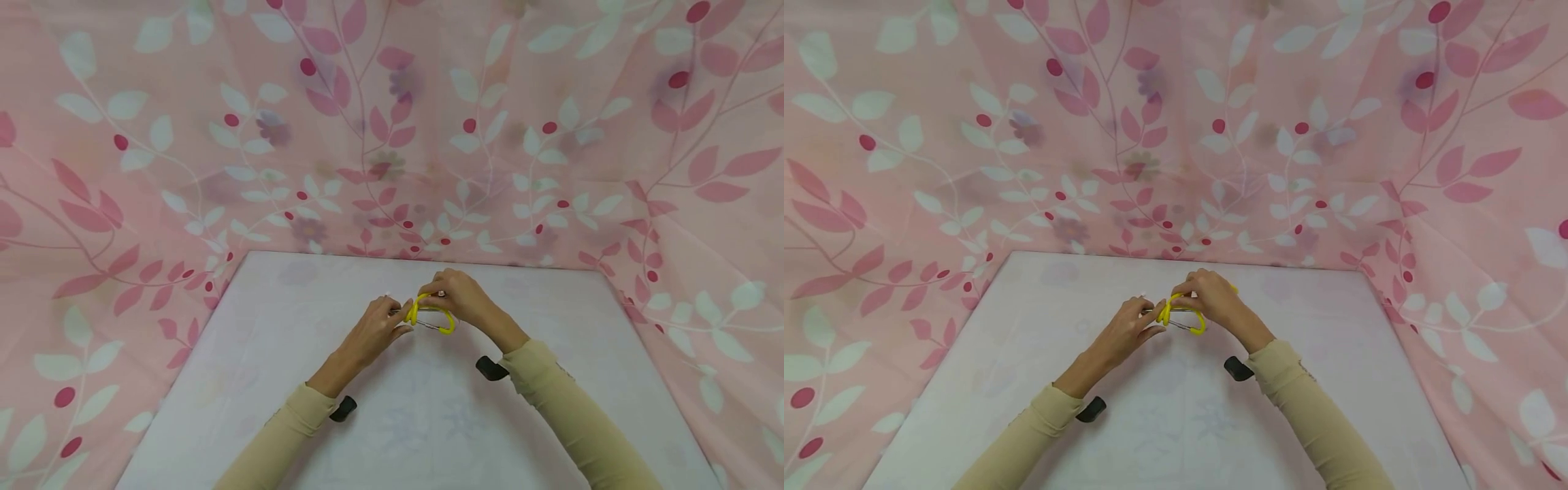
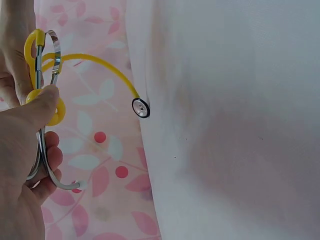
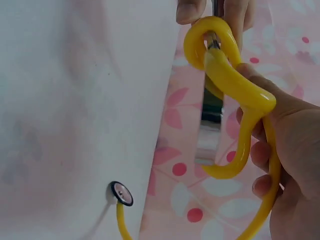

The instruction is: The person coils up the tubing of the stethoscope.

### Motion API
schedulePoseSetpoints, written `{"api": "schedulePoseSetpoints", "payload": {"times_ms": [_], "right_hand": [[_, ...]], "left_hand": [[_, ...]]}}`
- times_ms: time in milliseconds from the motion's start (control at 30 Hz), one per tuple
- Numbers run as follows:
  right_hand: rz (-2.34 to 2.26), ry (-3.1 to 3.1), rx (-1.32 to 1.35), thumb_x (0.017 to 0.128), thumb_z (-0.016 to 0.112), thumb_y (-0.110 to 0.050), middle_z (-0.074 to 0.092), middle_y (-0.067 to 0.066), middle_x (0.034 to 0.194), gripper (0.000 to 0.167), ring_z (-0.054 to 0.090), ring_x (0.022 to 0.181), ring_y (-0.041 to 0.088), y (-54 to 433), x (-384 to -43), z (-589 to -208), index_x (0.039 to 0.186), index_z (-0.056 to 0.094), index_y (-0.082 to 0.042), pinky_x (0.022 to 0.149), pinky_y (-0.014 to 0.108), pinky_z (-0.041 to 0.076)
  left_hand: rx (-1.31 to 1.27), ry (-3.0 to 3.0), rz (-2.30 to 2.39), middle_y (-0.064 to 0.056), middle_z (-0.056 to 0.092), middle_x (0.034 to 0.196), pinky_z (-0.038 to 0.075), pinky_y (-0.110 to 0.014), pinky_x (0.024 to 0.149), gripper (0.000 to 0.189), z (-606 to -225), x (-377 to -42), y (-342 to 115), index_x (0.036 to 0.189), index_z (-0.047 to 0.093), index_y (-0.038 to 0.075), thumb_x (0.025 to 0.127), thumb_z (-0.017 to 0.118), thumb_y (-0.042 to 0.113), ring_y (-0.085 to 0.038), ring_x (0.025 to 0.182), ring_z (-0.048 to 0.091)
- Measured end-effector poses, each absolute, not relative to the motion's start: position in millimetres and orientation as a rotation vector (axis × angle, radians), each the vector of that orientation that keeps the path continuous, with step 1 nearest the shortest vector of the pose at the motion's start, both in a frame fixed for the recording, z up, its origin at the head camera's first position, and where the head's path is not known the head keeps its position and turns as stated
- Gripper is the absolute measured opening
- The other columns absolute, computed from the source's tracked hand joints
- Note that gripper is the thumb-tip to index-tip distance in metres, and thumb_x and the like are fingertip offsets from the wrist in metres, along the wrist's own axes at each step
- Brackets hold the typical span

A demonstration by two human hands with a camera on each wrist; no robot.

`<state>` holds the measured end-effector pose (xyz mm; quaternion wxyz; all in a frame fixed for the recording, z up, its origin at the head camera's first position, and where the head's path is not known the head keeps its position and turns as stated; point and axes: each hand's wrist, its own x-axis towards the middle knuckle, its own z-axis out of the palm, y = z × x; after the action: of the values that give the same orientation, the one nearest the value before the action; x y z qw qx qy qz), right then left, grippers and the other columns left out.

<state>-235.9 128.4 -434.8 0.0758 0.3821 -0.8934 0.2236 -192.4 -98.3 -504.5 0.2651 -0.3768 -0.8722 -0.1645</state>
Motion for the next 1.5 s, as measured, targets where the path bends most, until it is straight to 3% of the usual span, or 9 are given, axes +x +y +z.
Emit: {"api": "schedulePoseSetpoints", "payload": {"times_ms": [267,500,633,900,1033,1133,1267,1367,1500], "right_hand": [[0.876,-2.698,1.19,0.079,0.08,-0.026,0.076,-0.004,0.088,0.024,0.062,0.071,0.008,137,-252,-441,0.1,0.079,-0.014,0.061,0.021,0.049],[1.155,-2.674,1.118,0.081,0.079,-0.023,0.077,0.001,0.092,0.023,0.071,0.08,0.011,150,-262,-465,0.101,0.079,-0.012,0.069,0.022,0.056],[1.24,-2.629,1.144,0.082,0.078,-0.024,0.078,0.002,0.094,0.023,0.073,0.083,0.014,153,-264,-475,0.101,0.079,-0.012,0.072,0.025,0.058],[1.367,-2.678,1.012,0.086,0.073,-0.02,0.077,0.008,0.099,0.025,0.07,0.084,0.017,155,-260,-479,0.108,0.077,-0.008,0.074,0.022,0.057],[1.411,-2.696,0.953,0.09,0.067,-0.012,0.077,0.012,0.096,0.026,0.067,0.077,0.021,156,-259,-493,0.114,0.074,-0.004,0.07,0.022,0.055],[1.49,-2.754,0.793,0.092,0.065,-0.006,0.073,0.016,0.09,0.019,0.062,0.071,0.023,151,-253,-499,0.108,0.073,0.001,0.064,0.022,0.052],[1.477,-2.85,0.654,0.094,0.064,-0.007,0.073,0.018,0.092,0.022,0.061,0.067,0.03,142,-243,-507,0.113,0.071,0.001,0.059,0.019,0.047],[1.414,-2.832,0.768,0.094,0.065,-0.012,0.076,0.017,0.09,0.028,0.062,0.064,0.035,135,-236,-514,0.119,0.07,-0.001,0.054,0.021,0.047],[1.333,-2.784,0.881,0.093,0.066,-0.014,0.075,0.012,0.085,0.022,0.061,0.058,0.02,127,-226,-519,0.109,0.072,0.0,0.052,0.022,0.049]], "left_hand": [[-1.084,-2.317,-0.52,-0.005,0.062,0.1,0.046,-0.042,0.106,0.064,-503,-191,-98,0.137,0.058,0.009,0.079,0.081,0.023,-0.017,0.088,0.06],[-1.163,-2.265,-0.547,-0.006,0.062,0.101,0.046,-0.044,0.106,0.058,-500,-189,-95,0.135,0.061,0.018,0.081,0.079,0.026,-0.017,0.091,0.06],[-1.15,-2.264,-0.545,-0.007,0.063,0.101,0.048,-0.043,0.104,0.055,-499,-190,-94,0.132,0.064,0.016,0.08,0.08,0.025,-0.018,0.091,0.06],[-1.112,-2.251,-0.605,-0.009,0.062,0.103,0.044,-0.049,0.107,0.055,-492,-192,-95,0.132,0.063,0.008,0.08,0.08,0.021,-0.02,0.092,0.059],[-1.048,-2.282,-0.629,-0.009,0.061,0.104,0.046,-0.046,0.105,0.057,-489,-195,-96,0.136,0.06,0.01,0.083,0.078,0.022,-0.02,0.095,0.059],[-0.976,-2.324,-0.622,-0.009,0.061,0.104,0.045,-0.044,0.106,0.057,-487,-196,-96,0.137,0.059,0.014,0.084,0.077,0.022,-0.021,0.098,0.06],[-0.882,-2.361,-0.605,-0.007,0.061,0.102,0.048,-0.042,0.1,0.053,-489,-198,-97,0.136,0.06,0.015,0.087,0.075,0.026,-0.021,0.095,0.06],[-0.831,-2.374,-0.555,-0.007,0.061,0.099,0.05,-0.038,0.089,0.051,-494,-202,-99,0.135,0.061,0.016,0.087,0.075,0.027,-0.021,0.092,0.06],[-0.778,-2.391,-0.489,-0.008,0.061,0.097,0.05,-0.037,0.083,0.051,-501,-207,-101,0.133,0.063,0.015,0.085,0.077,0.027,-0.022,0.091,0.06]]}}
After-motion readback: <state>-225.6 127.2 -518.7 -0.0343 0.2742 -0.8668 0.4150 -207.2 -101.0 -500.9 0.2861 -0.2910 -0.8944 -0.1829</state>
